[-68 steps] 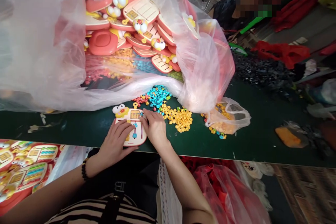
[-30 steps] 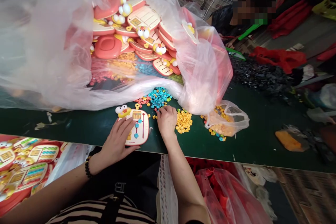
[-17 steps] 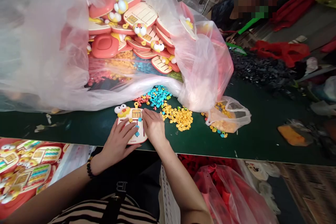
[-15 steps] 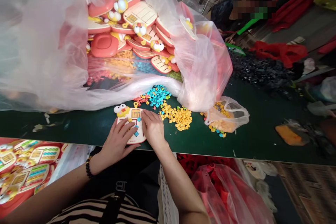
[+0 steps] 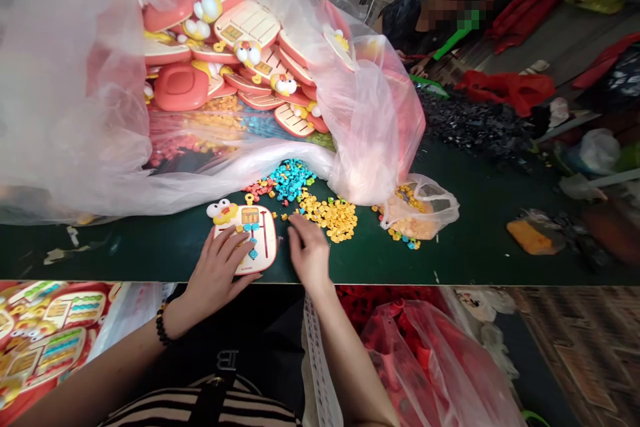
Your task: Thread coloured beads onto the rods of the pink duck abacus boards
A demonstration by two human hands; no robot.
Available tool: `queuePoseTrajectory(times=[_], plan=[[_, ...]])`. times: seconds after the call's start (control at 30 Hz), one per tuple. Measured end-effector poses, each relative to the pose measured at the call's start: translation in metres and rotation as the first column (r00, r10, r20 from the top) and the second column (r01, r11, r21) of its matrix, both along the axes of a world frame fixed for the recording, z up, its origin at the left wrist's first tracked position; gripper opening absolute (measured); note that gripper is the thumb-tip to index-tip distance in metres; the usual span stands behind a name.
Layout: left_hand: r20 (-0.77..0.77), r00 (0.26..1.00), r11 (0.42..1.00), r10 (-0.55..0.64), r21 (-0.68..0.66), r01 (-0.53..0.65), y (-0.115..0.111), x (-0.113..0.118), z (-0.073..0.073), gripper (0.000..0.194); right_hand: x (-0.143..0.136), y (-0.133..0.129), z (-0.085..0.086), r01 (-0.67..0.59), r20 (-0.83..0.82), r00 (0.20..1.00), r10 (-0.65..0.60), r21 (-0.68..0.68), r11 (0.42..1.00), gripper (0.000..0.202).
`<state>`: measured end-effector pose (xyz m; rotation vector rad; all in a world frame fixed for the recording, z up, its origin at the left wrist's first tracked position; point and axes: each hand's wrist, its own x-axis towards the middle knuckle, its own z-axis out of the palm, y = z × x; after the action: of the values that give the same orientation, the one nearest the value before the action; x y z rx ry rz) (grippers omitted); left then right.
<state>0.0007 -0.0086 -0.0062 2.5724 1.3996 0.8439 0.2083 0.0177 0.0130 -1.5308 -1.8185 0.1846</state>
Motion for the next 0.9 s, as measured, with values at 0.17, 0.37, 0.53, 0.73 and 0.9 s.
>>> queuePoseTrajectory(times=[0.17,0.37,0.53,0.73,0.9], plan=[[-0.008,1.000,1.000,-0.004,0.002,0.004,0.000,0.000,0.000,0.037,0.047,0.029,0.001,0.116,0.072,0.991,-0.111,-0.067,0.991,0.026],[-0.013,1.000,1.000,-0.001,0.011,0.001,0.001,0.002,0.001,0.037,0.057,0.094,0.013,0.097,0.144,0.985,-0.089,-0.045,0.994,0.024],[-0.010,1.000,1.000,0.001,0.020,-0.001,0.002,0.003,0.001,0.040,0.048,0.137,0.012,0.032,0.278,0.960,0.021,-0.182,0.983,0.019],[-0.019,1.000,1.000,0.008,-0.012,-0.008,0.003,0.002,0.002,0.040,0.052,0.132,0.015,0.033,0.227,0.974,0.002,-0.150,0.988,0.018],[-0.012,1.000,1.000,0.007,-0.018,-0.007,0.002,0.002,0.002,0.038,0.027,0.091,0.023,-0.078,-0.059,0.996,0.074,-0.070,0.994,0.022]])
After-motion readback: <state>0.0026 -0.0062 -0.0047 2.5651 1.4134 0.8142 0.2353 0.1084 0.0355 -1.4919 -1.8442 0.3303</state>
